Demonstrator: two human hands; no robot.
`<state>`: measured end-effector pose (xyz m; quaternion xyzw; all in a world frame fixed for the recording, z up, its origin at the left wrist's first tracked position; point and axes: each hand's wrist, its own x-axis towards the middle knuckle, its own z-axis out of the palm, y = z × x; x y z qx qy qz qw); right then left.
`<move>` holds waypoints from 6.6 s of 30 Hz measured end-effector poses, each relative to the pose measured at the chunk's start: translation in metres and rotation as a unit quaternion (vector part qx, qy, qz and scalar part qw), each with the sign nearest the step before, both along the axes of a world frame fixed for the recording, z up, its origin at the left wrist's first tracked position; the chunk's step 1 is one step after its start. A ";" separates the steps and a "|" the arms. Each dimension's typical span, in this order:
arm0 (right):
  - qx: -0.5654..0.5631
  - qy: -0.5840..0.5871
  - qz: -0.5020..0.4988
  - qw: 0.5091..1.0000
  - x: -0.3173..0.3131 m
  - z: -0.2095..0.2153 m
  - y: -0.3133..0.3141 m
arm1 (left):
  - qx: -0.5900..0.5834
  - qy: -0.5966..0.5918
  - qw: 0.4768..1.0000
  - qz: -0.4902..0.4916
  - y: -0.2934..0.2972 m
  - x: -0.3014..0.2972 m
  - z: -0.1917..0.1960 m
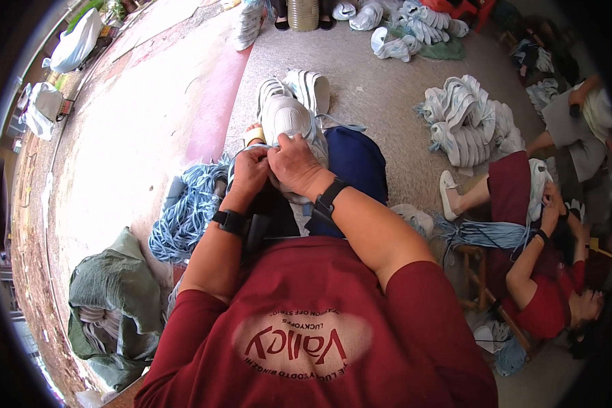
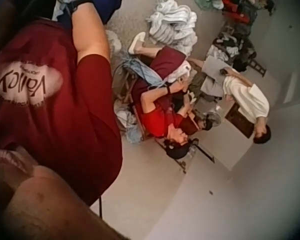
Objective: Insert laces into a white athletic shoe and tie them.
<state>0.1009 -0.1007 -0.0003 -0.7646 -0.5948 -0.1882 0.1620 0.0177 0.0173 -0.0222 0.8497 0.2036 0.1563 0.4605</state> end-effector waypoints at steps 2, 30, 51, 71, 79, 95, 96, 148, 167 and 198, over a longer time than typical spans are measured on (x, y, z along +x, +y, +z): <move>0.008 -0.011 0.015 1.000 0.000 0.000 0.000 | -0.041 -0.013 0.999 -0.018 0.003 -0.001 -0.001; 0.288 0.732 0.123 0.605 0.045 0.052 -0.085 | 0.185 -0.020 0.974 -0.126 -0.032 0.038 0.054; 0.583 0.571 -0.158 0.556 0.135 -0.020 -0.274 | 0.439 0.358 0.809 0.160 0.138 -0.182 0.049; -0.001 0.289 -0.030 0.957 0.018 0.032 -0.059 | 0.111 0.085 0.989 0.040 0.029 -0.005 0.019; 0.079 0.367 -0.090 0.923 0.040 0.022 -0.042 | -0.202 0.027 0.979 0.017 0.029 0.030 0.002; 0.106 0.733 -0.041 0.671 0.054 0.009 -0.040 | 0.213 -0.001 0.977 0.018 0.035 -0.024 0.033; 0.107 0.673 -0.055 0.730 0.054 0.009 -0.041 | 0.261 -0.036 0.965 0.012 0.034 -0.025 0.030; 0.600 0.641 -0.182 0.442 0.112 -0.036 -0.259 | -0.076 -0.108 0.989 0.067 0.034 -0.067 0.023; 0.067 0.433 -0.202 0.876 0.069 0.038 -0.279 | 0.242 -0.023 0.969 0.039 0.080 -0.139 0.010; 0.078 0.389 -0.410 0.821 -0.006 -0.173 -0.507 | -0.091 -0.015 0.995 -0.028 0.073 -0.108 -0.011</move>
